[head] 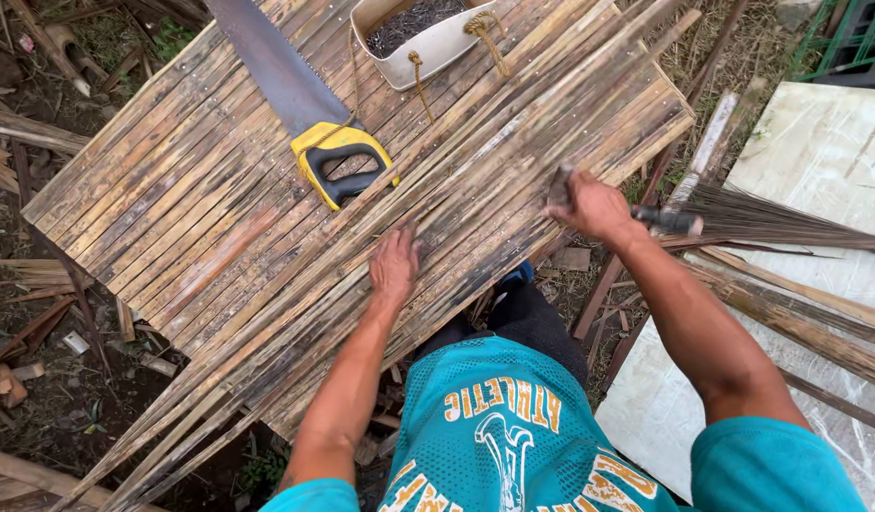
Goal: The person uses a hammer to drive nails into a bamboo structure, securing thin bamboo strips to a larger board. They repeatedly pick up nails from a small container and hammer them into the wood while standing on a bamboo platform.
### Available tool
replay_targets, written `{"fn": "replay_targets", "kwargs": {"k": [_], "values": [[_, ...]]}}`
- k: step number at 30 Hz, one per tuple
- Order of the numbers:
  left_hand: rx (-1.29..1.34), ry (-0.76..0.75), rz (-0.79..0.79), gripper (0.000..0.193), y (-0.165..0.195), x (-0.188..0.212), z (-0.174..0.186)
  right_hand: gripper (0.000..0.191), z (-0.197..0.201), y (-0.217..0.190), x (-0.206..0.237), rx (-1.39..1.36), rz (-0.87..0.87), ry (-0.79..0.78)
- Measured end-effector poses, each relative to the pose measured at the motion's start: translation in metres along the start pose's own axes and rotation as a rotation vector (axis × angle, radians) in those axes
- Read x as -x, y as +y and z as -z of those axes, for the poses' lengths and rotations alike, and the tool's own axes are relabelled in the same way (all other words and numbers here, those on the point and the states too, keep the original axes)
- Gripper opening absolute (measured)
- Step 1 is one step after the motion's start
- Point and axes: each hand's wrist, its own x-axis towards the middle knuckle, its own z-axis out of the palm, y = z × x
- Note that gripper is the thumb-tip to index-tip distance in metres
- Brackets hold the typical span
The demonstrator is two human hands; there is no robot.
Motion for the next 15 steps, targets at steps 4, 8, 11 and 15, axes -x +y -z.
{"fn": "replay_targets", "kwargs": {"k": [4, 8, 11, 15], "values": [[0.093, -0.082, -0.001, 0.044, 0.004, -0.012, 0.022, 0.054, 0.004, 0.013, 0.012, -0.853, -0.191, 0.069], [0.021, -0.028, -0.010, 0.037, 0.030, -0.009, 0.029, 0.065, -0.021, 0.016, 0.026, -1.056, -0.265, 0.208], [-0.032, -0.037, -0.046, 0.037, 0.051, -0.002, 0.023, 0.044, -0.048, 0.017, 0.032, -1.136, -0.457, 0.330], [0.093, -0.129, -0.030, 0.037, 0.072, 0.018, 0.003, 0.031, -0.074, 0.025, 0.043, -1.695, -0.403, 0.443]]}}
